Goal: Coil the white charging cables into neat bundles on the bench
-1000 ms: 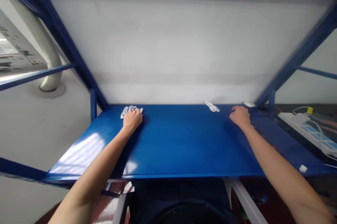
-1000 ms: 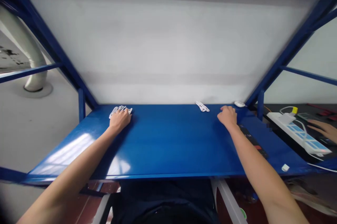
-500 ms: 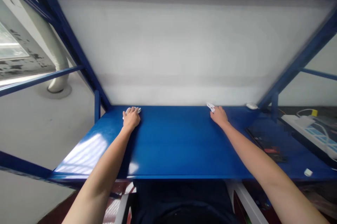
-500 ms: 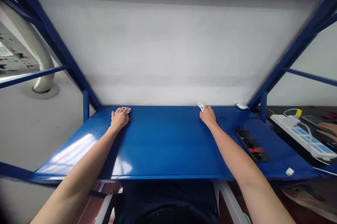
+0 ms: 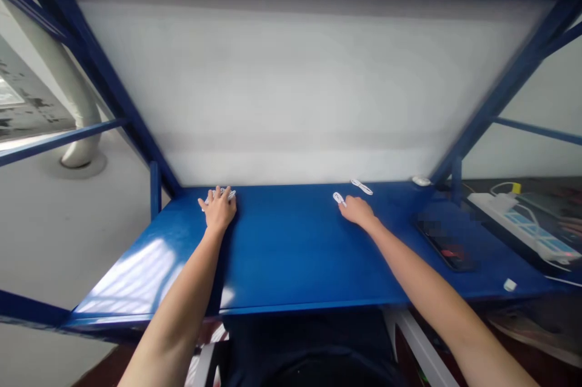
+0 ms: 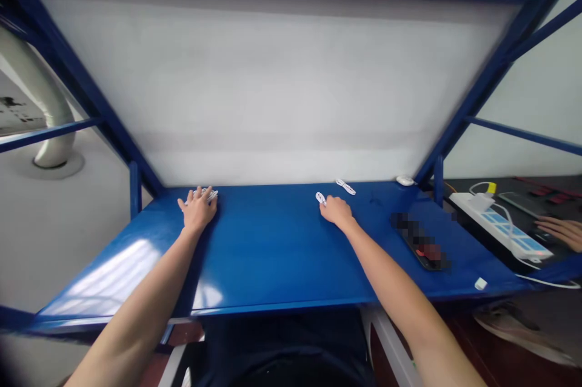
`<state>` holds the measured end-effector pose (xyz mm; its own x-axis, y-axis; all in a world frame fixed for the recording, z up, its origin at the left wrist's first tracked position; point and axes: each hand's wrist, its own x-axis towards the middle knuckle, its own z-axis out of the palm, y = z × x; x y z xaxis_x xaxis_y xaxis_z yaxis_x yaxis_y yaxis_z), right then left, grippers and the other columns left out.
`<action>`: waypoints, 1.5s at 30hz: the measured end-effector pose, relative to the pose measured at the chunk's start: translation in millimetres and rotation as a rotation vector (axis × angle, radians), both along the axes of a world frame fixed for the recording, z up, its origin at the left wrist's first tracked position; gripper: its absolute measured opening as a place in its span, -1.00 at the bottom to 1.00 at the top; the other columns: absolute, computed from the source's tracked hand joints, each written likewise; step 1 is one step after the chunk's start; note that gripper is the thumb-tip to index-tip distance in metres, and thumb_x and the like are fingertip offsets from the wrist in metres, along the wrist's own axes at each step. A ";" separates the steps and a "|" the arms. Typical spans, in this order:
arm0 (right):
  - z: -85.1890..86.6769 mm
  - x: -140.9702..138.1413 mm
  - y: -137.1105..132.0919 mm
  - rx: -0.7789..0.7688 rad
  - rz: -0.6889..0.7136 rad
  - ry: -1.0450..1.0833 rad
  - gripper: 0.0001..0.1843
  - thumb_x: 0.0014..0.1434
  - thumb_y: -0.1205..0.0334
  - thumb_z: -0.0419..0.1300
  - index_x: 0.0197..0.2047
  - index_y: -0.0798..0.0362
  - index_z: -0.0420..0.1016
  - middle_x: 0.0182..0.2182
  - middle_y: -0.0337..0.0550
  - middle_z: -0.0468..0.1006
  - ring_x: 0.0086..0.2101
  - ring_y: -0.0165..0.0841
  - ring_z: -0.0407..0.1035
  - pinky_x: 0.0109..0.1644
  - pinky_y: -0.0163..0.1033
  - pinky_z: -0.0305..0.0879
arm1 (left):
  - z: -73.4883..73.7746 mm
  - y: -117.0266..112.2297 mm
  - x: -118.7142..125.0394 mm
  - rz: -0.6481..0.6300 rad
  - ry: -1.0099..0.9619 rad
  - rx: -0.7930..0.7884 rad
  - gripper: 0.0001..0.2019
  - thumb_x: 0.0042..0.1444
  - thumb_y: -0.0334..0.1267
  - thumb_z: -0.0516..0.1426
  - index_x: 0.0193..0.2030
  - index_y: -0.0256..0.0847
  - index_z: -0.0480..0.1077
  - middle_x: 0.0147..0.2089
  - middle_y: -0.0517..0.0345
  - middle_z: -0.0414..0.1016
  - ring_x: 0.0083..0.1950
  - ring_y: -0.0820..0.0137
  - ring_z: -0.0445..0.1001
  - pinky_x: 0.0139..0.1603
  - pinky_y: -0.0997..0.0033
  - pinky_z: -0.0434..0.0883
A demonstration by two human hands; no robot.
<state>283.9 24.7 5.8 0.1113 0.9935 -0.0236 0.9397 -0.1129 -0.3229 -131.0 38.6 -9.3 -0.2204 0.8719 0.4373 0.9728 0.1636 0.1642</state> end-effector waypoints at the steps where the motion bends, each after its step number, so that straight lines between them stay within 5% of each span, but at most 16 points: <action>1: 0.1 -3.9 -1.2 -0.015 0.012 0.079 -0.66 0.14 0.03 0.12 -0.26 0.16 0.48 -0.30 0.22 0.54 -0.23 -0.06 0.46 -0.28 -0.17 0.28 | 0.0 -3.6 5.4 -0.028 0.009 0.038 -0.56 0.25 -0.18 -0.08 0.24 -0.15 0.27 0.34 -0.10 0.14 0.34 0.00 0.03 0.27 -0.24 -0.16; 5: 3.1 -23.0 -1.5 -0.115 0.080 0.321 -0.68 0.11 0.06 0.14 -0.56 0.09 0.36 -0.59 -0.04 0.45 -0.54 -0.31 0.36 -0.50 -0.30 0.14 | 2.4 -14.9 39.4 -0.215 -0.085 0.062 -0.67 0.23 -0.26 -0.07 -0.05 -0.15 0.49 0.17 -0.03 0.39 0.24 0.15 0.24 0.33 -0.05 -0.15; 7: 4.1 -34.8 -1.8 -0.164 0.124 0.457 -0.65 0.13 0.03 0.11 -0.57 0.06 0.30 -0.66 -0.17 0.36 -0.67 -0.44 0.19 -0.59 -0.33 0.03 | 6.8 -17.2 65.1 -0.318 -0.246 0.020 -0.70 0.20 -0.25 -0.03 -0.14 -0.16 0.52 0.07 -0.02 0.47 0.17 0.16 0.33 0.28 0.05 0.03; 12: -0.3 -61.8 -12.1 -0.356 0.306 1.351 -0.71 0.10 -0.01 0.18 -0.41 0.04 0.30 -0.63 -0.34 0.27 -0.66 -0.53 0.04 -0.64 -0.41 -0.08 | 20.0 -25.0 139.9 -0.618 -1.038 -0.371 -0.66 0.13 -0.07 0.07 -0.18 -0.28 0.53 -0.18 -0.04 0.58 -0.13 0.22 0.51 -0.13 0.28 0.40; 15: -4.8 -69.1 -21.7 -0.419 0.369 1.553 -0.74 0.11 0.02 0.21 -0.29 0.04 0.37 -0.57 -0.32 0.35 -0.62 -0.51 0.15 -0.61 -0.41 0.06 | 18.2 -36.5 169.7 -0.823 -1.403 -0.535 -0.56 0.06 0.01 0.17 -0.05 -0.30 0.49 -0.16 -0.06 0.56 -0.19 0.31 0.52 -0.23 0.38 0.41; 25: -11.7 -76.3 -30.2 -0.325 0.387 1.302 -0.63 0.12 -0.06 0.20 -0.33 0.12 0.50 -0.49 -0.16 0.50 -0.51 -0.43 0.36 -0.49 -0.34 0.31 | 3.9 -50.5 174.1 -0.826 -1.675 -0.518 -0.58 -0.03 -0.05 0.28 -0.16 -0.40 0.52 -0.40 0.00 0.52 -0.41 0.43 0.47 -0.43 0.52 0.31; 31: -6.3 -77.8 -32.7 0.058 0.374 0.911 -0.65 0.08 0.01 0.19 -0.58 0.09 0.41 -0.59 -0.20 0.48 -0.52 -0.37 0.39 -0.41 -0.28 0.36 | 11.0 -54.4 179.4 -0.764 -1.721 -0.475 -0.64 -0.12 -0.07 0.33 -0.35 -0.39 0.47 -0.43 0.01 0.51 -0.41 0.39 0.49 -0.31 0.41 0.40; 36: -5.3 -71.7 -30.8 0.250 0.392 0.916 -0.77 0.08 0.07 0.17 -0.36 0.07 0.47 -0.46 -0.17 0.52 -0.46 -0.35 0.42 -0.43 -0.26 0.40 | 12.6 -55.0 179.8 -0.684 -1.826 -0.429 -0.73 -0.05 -0.20 0.30 -0.32 -0.33 0.38 -0.36 -0.01 0.54 -0.34 0.35 0.53 -0.26 0.37 0.43; 45: 0.3 -71.1 -33.2 0.166 0.456 0.945 -0.81 0.09 0.14 0.17 -0.29 0.08 0.48 -0.43 -0.15 0.54 -0.44 -0.33 0.44 -0.37 -0.23 0.42 | 10.8 -58.7 181.6 -0.762 -1.738 -0.487 -0.78 0.12 -0.17 0.17 -0.28 -0.29 0.26 -0.44 0.09 0.47 -0.46 0.44 0.44 -0.46 0.47 0.34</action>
